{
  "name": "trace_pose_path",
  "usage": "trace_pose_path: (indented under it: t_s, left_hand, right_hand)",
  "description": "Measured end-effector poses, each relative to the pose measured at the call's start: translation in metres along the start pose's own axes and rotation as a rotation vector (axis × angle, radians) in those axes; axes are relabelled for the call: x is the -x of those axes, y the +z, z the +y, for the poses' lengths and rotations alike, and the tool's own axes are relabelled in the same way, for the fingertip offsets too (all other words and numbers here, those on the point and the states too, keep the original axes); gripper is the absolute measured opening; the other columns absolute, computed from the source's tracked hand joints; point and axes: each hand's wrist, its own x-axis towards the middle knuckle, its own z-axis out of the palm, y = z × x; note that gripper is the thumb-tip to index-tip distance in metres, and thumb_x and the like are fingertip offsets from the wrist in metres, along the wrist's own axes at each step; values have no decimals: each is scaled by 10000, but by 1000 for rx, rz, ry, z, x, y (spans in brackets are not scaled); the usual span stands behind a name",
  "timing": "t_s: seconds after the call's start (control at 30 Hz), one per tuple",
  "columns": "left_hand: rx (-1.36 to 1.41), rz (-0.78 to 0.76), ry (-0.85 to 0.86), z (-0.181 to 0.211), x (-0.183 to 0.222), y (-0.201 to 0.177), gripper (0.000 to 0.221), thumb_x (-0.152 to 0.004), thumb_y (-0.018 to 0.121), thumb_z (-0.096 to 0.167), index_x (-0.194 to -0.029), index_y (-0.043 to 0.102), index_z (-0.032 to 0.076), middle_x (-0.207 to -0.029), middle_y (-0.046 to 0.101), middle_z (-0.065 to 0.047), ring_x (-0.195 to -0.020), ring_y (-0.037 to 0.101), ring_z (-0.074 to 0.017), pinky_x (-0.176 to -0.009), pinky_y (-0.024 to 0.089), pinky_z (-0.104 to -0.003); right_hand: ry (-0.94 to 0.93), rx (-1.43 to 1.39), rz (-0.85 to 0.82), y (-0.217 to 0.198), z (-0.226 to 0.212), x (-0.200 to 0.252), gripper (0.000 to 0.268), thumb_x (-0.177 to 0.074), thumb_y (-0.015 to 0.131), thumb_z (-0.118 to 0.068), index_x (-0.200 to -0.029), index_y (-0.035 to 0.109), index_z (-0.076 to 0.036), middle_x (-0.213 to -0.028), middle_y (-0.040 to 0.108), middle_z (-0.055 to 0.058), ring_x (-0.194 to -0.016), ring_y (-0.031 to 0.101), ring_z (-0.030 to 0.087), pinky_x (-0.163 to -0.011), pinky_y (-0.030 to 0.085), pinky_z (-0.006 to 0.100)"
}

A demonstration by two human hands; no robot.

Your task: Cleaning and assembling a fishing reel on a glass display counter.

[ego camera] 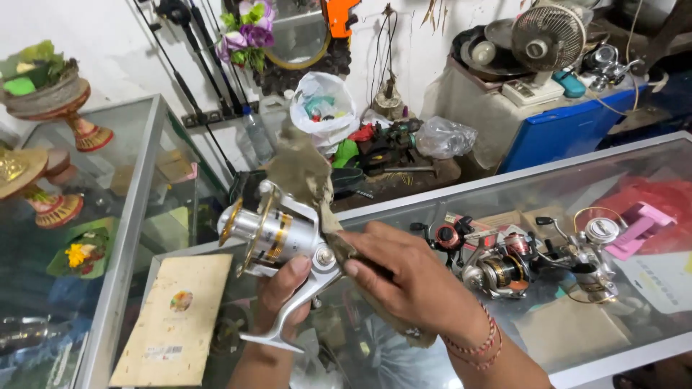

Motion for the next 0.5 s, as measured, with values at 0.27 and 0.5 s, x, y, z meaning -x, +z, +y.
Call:
trace_pose_path:
  t_s: [0.27, 0.5]
  left_hand:
    - [-148, -137, 84, 20, -8, 17, 523, -911, 676, 222, -1384, 497, 89, -1398, 563, -98, -1324, 550, -282, -1172, 442, -444]
    - [194, 29, 170, -28, -25, -8, 362, -882, 698, 106, -1225, 582, 109, -1105, 661, -70, -988, 673, -258, -862, 605, -424]
  right_hand:
    - [-67, 216, 131, 13, -4, 9, 395, -1045, 522, -62, -1424, 487, 44, -913, 510, 145, -780, 514, 284, -703, 451, 367]
    - [-97, 340, 43, 27, 3, 25, 576, -969, 684, -14, -1484, 426, -13, -931, 514, 80, -773, 475, 206, -603, 466, 336]
